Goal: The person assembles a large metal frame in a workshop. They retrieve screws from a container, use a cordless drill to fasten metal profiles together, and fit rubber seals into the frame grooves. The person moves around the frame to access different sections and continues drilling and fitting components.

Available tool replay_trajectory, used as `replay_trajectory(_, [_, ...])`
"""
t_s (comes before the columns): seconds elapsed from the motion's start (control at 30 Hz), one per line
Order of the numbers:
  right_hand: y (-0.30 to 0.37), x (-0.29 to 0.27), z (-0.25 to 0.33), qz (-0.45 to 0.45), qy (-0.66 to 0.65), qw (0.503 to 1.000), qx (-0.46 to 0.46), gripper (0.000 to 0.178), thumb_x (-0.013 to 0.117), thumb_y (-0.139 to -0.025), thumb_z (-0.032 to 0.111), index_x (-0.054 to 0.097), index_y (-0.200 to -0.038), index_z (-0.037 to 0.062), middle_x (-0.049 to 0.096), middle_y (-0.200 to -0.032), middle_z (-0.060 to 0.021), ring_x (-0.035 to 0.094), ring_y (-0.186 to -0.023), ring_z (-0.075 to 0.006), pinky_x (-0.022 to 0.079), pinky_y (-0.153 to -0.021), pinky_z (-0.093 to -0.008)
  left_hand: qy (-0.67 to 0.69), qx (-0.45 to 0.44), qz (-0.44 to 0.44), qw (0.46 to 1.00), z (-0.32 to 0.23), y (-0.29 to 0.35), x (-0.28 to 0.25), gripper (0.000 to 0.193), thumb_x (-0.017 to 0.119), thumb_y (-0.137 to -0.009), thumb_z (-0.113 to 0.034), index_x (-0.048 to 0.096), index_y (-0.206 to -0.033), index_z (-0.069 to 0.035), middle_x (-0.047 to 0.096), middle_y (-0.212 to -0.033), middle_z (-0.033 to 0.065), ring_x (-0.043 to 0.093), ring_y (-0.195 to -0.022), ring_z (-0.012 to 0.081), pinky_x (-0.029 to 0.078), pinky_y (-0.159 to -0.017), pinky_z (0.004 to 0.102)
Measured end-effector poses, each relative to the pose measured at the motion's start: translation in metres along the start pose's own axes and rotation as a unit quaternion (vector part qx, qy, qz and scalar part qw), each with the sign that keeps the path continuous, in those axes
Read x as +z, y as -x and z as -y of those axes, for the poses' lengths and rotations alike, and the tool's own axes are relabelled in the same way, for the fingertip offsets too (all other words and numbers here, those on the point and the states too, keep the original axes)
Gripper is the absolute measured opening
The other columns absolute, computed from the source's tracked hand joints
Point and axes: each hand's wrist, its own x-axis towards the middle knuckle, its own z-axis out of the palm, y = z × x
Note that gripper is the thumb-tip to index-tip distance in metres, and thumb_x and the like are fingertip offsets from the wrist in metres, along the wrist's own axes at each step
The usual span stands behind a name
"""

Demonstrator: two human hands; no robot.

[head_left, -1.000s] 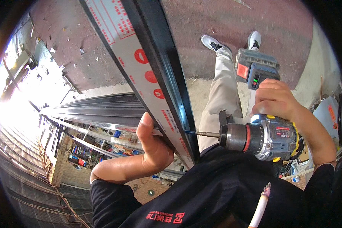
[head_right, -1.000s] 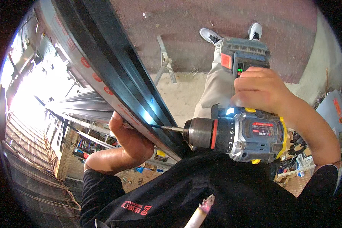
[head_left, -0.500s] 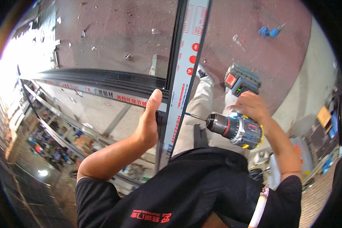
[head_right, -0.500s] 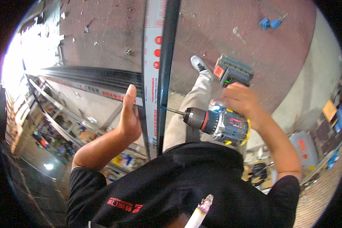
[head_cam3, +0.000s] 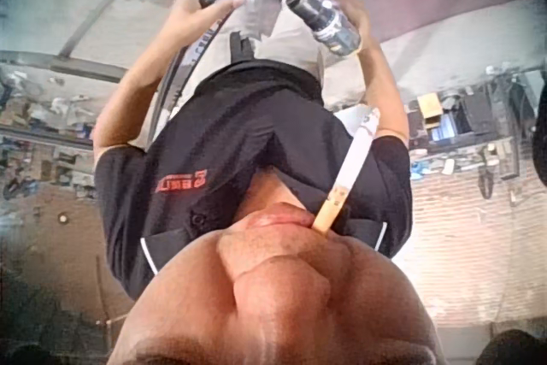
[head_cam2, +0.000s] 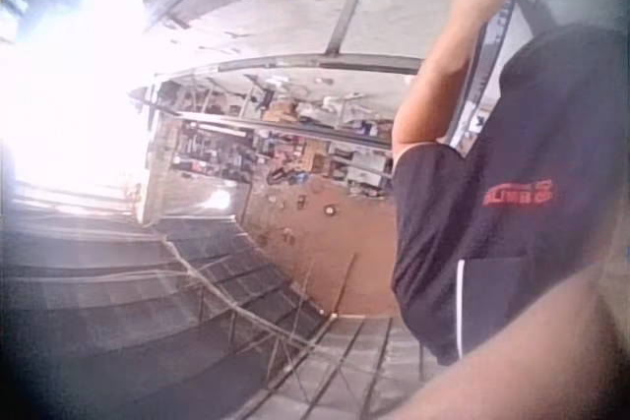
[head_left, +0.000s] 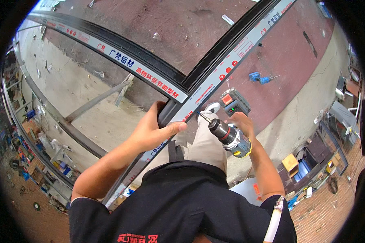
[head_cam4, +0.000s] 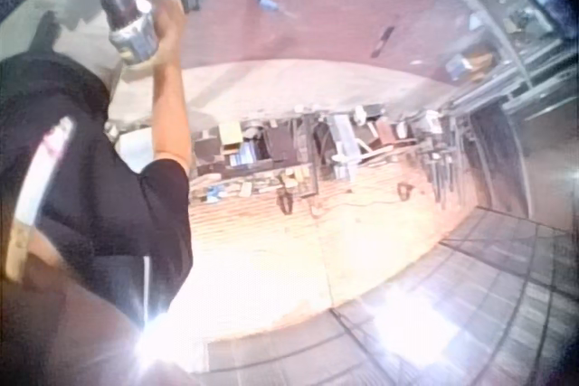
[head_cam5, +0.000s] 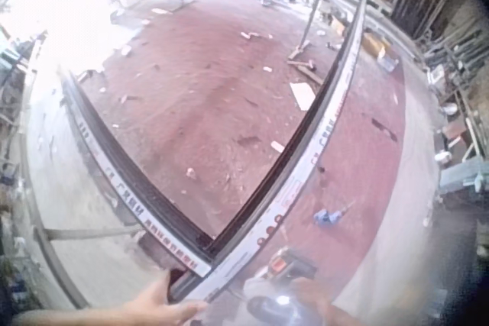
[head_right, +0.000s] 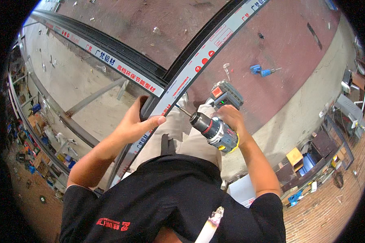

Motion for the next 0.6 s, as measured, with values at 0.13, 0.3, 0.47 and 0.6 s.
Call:
replay_trajectory(0.13, [-0.002,-0.001,0.004,-0.009,-0.008,1.000,-0.005,0.037,0.079,-0.063,0.016,0.064,-0.095,0.0060,0.061,-0.081,-0.0086,0.059,-0.076,-0.0289,0.045,-0.070,-0.0374,-0.008,0.008,-0.007,1.000,-0.002,0.000,0.001,0.093,0.084,-0.074,-0.054,0.044,-0.126,0.012,0.063,-0.109,0.0219,0.064,-0.098,0.0217,0.053,-0.084,0.0337])
replay_trajectory(0.3, [-0.009,-0.007,0.013,0.006,0.012,0.999,-0.031,0.044,0.077,-0.062,0.026,0.068,-0.098,0.0029,0.064,-0.089,-0.0143,0.062,-0.084,-0.0356,0.047,-0.078,-0.0420,-0.002,0.027,-0.015,1.000,-0.001,0.001,0.002,0.087,0.084,-0.077,-0.050,0.045,-0.126,0.011,0.064,-0.098,0.0166,0.064,-0.079,0.0147,0.054,-0.066,0.0296])
replay_trajectory(0.47, [-0.006,-0.019,0.016,0.027,0.124,0.992,0.010,0.034,0.066,-0.075,0.019,0.069,-0.105,0.0041,0.064,-0.100,-0.0141,0.062,-0.095,-0.0348,0.048,-0.083,-0.0428,-0.042,0.018,-0.004,0.999,0.003,-0.001,0.000,0.088,0.081,-0.080,-0.050,0.043,-0.132,0.010,0.062,-0.112,0.0168,0.060,-0.103,0.0197,0.049,-0.090,0.0327])
replay_trajectory(0.6, [-0.006,-0.014,0.017,0.007,0.094,0.996,-0.002,0.027,0.064,-0.077,0.019,0.064,-0.098,0.0011,0.062,-0.102,-0.0173,0.060,-0.097,-0.0380,0.048,-0.085,-0.0447,-0.060,0.061,-0.033,0.996,0.005,-0.001,0.002,0.087,0.080,-0.077,-0.058,0.050,-0.125,0.009,0.065,-0.107,0.0173,0.063,-0.100,0.0209,0.050,-0.089,0.0336])
